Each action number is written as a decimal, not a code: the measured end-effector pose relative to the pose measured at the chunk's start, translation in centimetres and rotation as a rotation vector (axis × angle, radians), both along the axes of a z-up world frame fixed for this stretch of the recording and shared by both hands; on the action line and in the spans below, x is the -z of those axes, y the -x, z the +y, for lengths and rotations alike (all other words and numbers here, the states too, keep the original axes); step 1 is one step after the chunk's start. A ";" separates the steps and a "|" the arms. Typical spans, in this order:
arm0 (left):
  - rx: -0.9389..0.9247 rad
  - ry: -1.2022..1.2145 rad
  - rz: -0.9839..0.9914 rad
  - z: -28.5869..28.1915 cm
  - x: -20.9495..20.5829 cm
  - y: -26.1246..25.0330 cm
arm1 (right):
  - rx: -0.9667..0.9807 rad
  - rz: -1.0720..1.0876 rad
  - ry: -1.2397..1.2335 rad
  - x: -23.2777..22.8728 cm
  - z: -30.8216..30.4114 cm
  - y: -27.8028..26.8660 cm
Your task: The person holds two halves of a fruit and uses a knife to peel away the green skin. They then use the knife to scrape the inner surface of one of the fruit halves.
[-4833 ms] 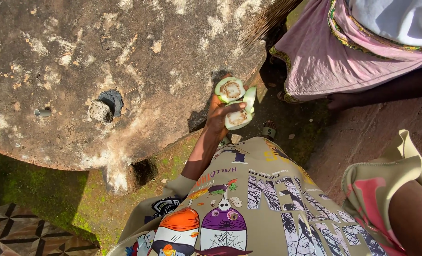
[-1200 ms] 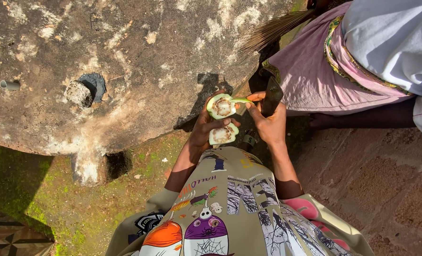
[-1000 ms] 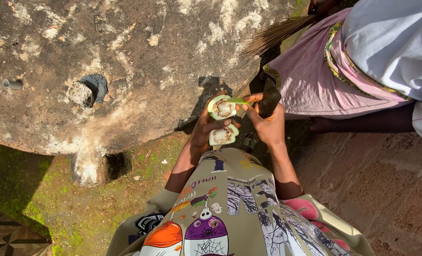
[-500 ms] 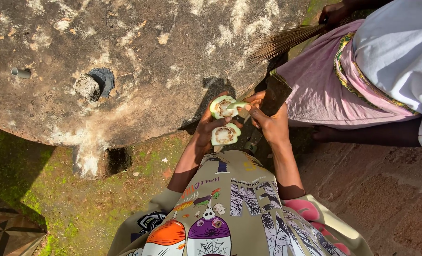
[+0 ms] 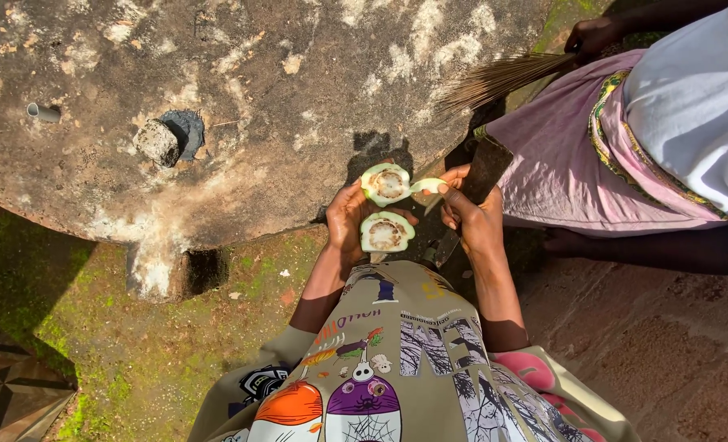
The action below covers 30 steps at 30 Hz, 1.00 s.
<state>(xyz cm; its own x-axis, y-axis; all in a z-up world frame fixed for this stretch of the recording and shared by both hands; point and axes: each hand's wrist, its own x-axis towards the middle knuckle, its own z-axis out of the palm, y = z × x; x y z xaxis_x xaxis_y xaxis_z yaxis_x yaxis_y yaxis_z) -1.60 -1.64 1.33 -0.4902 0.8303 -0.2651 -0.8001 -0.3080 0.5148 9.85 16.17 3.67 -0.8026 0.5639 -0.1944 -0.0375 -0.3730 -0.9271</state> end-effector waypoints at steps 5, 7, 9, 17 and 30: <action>0.039 -0.009 -0.037 0.7 1.3 0.2 | 0.024 0.054 0.274 0.3 0.3 -0.5; 0.043 -0.038 -0.090 1.1 1.7 0.2 | 0.030 0.046 0.251 0.1 0.2 -0.7; 0.053 -0.036 -0.056 1.6 1.7 0.3 | 0.016 0.068 0.254 -0.1 0.5 -1.0; 0.117 0.034 0.064 2.9 2.4 0.5 | -0.012 0.110 -0.067 -0.5 1.5 -2.1; 0.071 -0.051 0.122 4.2 2.1 0.9 | 0.141 -0.027 -0.057 -0.7 1.6 -2.5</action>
